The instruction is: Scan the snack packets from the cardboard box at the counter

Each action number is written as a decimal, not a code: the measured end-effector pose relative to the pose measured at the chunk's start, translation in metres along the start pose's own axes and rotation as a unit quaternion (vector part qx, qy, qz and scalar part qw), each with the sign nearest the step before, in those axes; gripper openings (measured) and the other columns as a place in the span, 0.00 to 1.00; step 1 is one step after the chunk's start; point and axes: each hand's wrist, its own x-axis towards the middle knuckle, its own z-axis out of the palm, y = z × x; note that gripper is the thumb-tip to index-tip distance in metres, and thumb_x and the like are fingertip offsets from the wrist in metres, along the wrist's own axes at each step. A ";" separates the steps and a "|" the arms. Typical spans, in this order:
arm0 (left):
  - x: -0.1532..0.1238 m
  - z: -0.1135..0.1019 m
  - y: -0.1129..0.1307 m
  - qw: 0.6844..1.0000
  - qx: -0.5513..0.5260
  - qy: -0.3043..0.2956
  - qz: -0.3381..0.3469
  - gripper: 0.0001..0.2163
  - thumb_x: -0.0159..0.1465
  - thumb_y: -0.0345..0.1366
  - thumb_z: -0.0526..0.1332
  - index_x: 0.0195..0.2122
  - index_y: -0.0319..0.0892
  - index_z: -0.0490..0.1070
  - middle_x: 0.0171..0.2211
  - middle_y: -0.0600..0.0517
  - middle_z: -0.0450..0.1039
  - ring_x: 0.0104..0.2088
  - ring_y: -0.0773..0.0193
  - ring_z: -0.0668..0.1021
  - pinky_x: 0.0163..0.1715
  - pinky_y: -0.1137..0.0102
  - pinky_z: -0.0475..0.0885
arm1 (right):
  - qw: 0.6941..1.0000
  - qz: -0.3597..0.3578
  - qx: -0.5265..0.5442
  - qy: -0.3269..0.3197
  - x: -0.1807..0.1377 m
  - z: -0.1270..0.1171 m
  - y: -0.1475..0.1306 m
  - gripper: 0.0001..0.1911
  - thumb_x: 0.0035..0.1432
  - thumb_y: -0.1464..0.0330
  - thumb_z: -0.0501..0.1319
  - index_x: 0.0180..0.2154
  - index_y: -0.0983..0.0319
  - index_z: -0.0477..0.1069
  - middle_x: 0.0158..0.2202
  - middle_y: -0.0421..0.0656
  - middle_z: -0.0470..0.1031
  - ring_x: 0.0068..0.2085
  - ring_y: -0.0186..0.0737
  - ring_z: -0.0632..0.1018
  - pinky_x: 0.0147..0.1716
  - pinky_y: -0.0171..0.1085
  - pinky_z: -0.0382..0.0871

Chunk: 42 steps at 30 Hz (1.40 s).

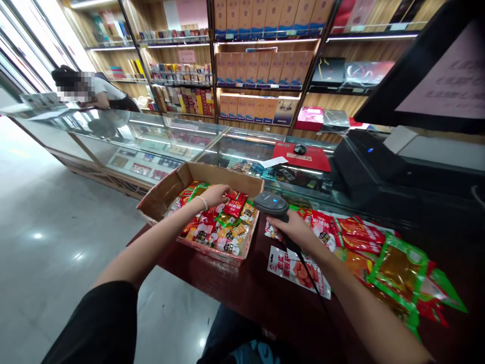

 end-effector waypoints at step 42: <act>0.004 -0.018 0.134 0.685 -0.718 0.007 -0.126 0.06 0.63 0.32 0.57 0.37 0.37 0.71 0.29 0.49 0.77 0.26 0.68 0.76 0.31 0.73 0.74 | 0.994 -0.019 -0.052 0.093 -0.074 -0.055 0.013 0.17 0.52 0.53 0.64 0.30 0.60 0.67 0.17 0.37 0.69 0.17 0.35 0.71 0.17 0.34 0.64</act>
